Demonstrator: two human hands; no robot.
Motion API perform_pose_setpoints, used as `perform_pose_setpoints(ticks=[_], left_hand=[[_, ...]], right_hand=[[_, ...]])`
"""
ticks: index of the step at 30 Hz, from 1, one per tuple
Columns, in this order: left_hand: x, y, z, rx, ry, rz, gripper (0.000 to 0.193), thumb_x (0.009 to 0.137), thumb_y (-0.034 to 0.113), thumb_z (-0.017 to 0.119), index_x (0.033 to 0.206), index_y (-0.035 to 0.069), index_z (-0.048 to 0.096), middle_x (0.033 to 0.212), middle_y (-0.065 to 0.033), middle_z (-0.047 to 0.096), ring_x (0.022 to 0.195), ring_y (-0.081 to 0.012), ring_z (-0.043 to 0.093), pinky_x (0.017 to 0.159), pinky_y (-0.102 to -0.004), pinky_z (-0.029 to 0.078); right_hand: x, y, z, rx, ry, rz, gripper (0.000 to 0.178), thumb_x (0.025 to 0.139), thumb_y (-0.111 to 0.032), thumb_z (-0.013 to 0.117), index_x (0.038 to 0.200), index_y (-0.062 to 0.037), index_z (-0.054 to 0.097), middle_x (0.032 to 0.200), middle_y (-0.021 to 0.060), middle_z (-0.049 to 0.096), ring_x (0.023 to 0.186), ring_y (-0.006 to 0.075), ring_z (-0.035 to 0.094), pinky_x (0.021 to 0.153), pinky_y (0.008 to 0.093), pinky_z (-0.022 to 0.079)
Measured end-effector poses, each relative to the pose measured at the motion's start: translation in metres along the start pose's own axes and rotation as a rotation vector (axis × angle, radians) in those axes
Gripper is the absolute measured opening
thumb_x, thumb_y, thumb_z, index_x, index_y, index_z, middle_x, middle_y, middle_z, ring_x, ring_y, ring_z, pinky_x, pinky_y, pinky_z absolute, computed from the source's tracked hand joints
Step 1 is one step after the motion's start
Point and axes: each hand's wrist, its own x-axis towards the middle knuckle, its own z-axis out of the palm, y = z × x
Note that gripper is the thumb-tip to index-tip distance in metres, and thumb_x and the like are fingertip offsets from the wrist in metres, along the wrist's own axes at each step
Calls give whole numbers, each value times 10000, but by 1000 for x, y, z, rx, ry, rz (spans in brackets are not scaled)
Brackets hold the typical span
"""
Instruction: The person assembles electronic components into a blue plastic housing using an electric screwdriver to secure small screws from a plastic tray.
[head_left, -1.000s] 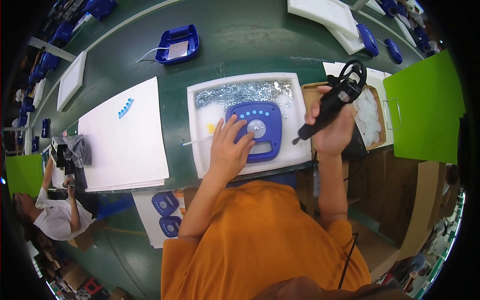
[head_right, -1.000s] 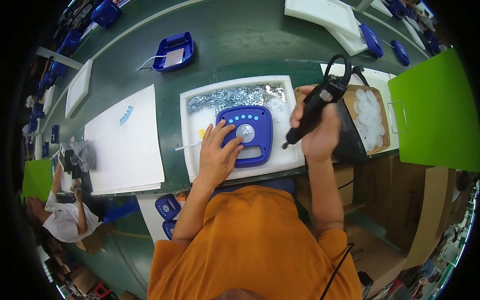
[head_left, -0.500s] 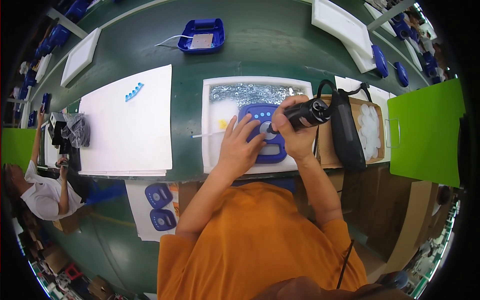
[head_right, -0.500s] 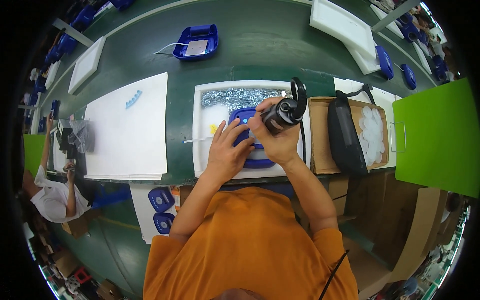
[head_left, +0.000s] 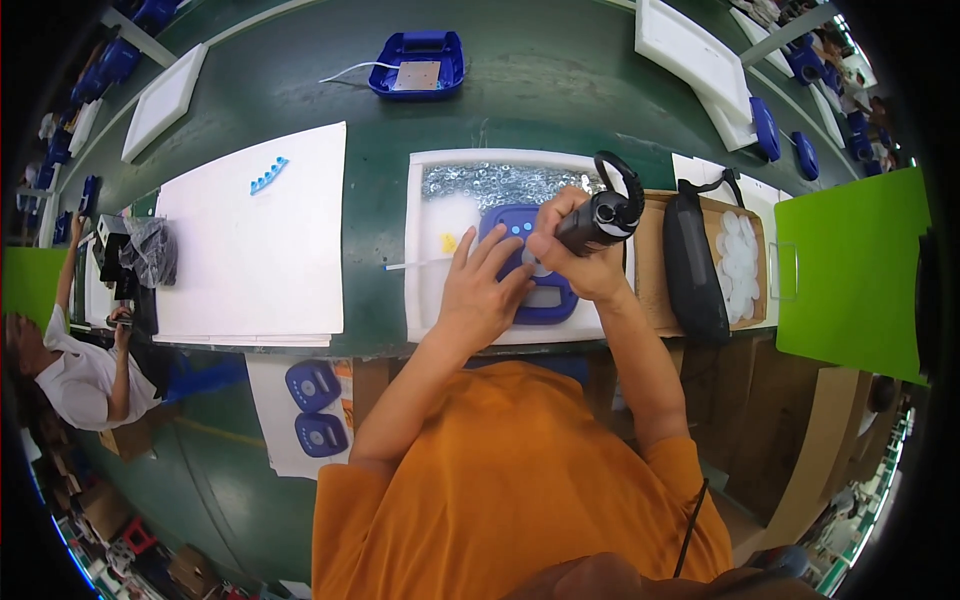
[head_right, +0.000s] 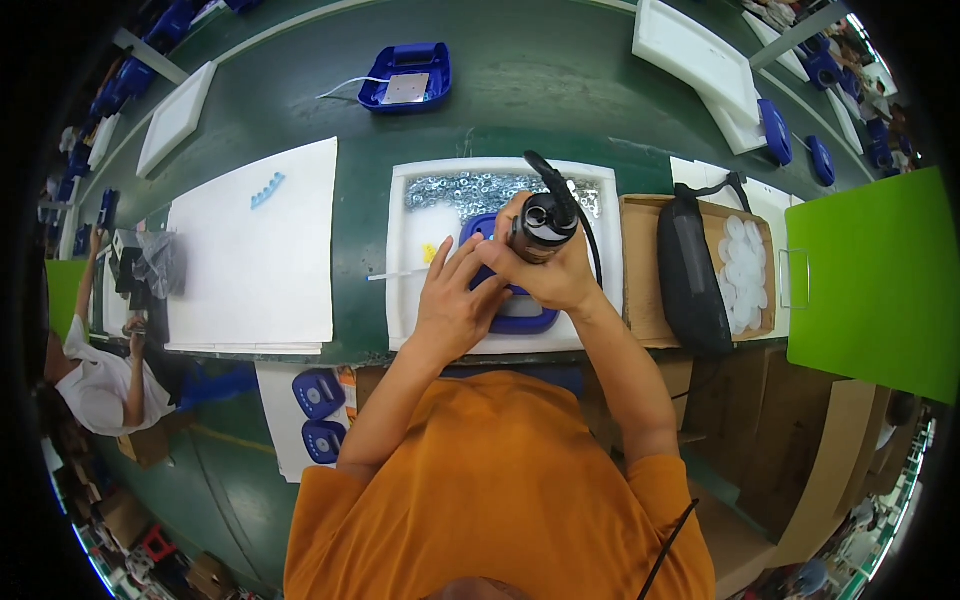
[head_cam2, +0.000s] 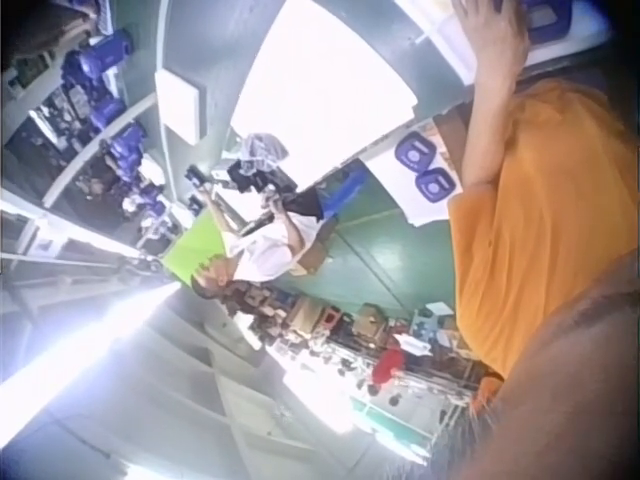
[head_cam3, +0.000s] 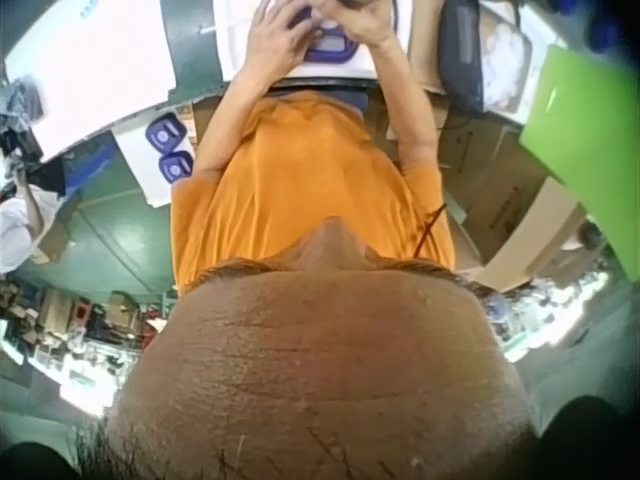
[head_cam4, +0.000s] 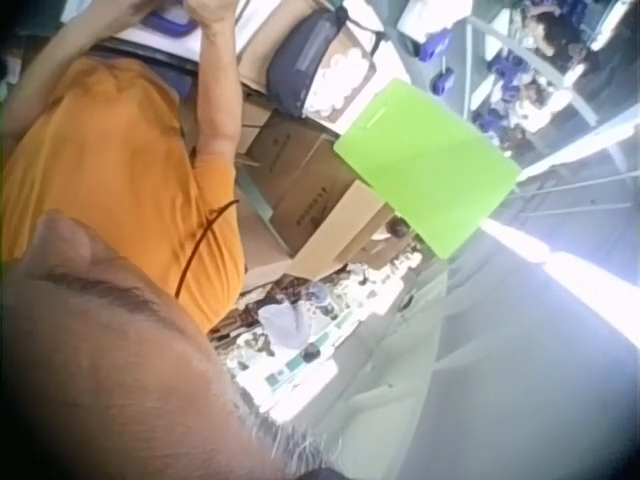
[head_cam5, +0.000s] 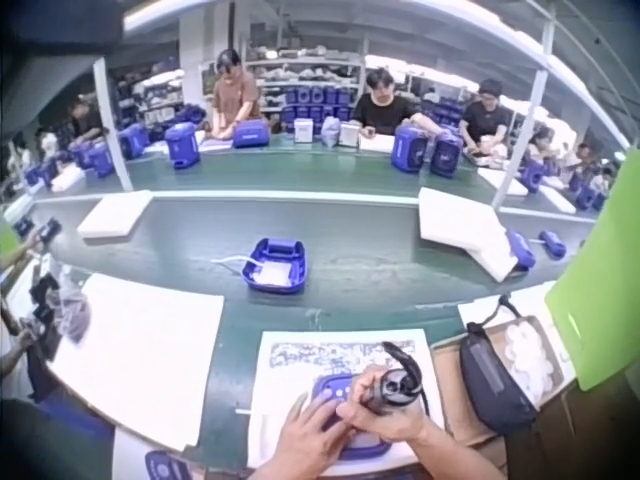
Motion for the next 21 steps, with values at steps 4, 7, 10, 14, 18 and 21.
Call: perform_pose_setpoints(ticks=[4,7,10,14,18,21], left_hand=[[0,0,-1,5,-5,6,240,977,234,847,1202,151,831,1435,-106,698,1508,-375,589,1309,-645,383],[2,2,-4,-2,-36,-4,280,969,192,869,1244,162,825,1475,-121,699,1524,-385,593,1319,-632,380],[1,3,-5,13,-48,-3,262,972,179,869,1230,161,827,1464,-115,706,1526,-382,592,1321,-630,379],[2,4,-6,6,-54,-14,236,973,174,874,1206,158,836,1455,-110,712,1524,-377,596,1326,-628,377],[3,4,-6,6,-52,-13,235,970,172,877,1202,160,841,1454,-111,713,1521,-379,598,1327,-629,377],[5,6,-6,19,-48,-14,240,963,168,882,1200,158,846,1449,-115,716,1514,-386,604,1322,-631,387]], right_hand=[[-1,-6,2,-6,45,-66,267,944,-38,914,1040,-68,666,924,51,688,780,118,637,696,279,506],[-11,-9,-13,160,109,-150,328,1019,-99,869,1249,-40,643,936,64,668,807,153,657,720,308,540],[-14,-35,-33,325,263,-176,589,1129,-566,689,1349,-24,615,945,73,609,809,182,603,750,349,521],[-26,-61,-90,451,445,-84,813,1154,-754,406,1384,-6,628,941,99,579,834,230,568,811,397,490],[-42,-60,-137,442,659,37,788,1144,-708,408,1333,15,658,915,117,632,795,244,595,754,395,514],[-58,-45,-170,453,649,106,739,1127,-676,419,1285,2,665,918,120,645,792,245,597,748,389,511]])
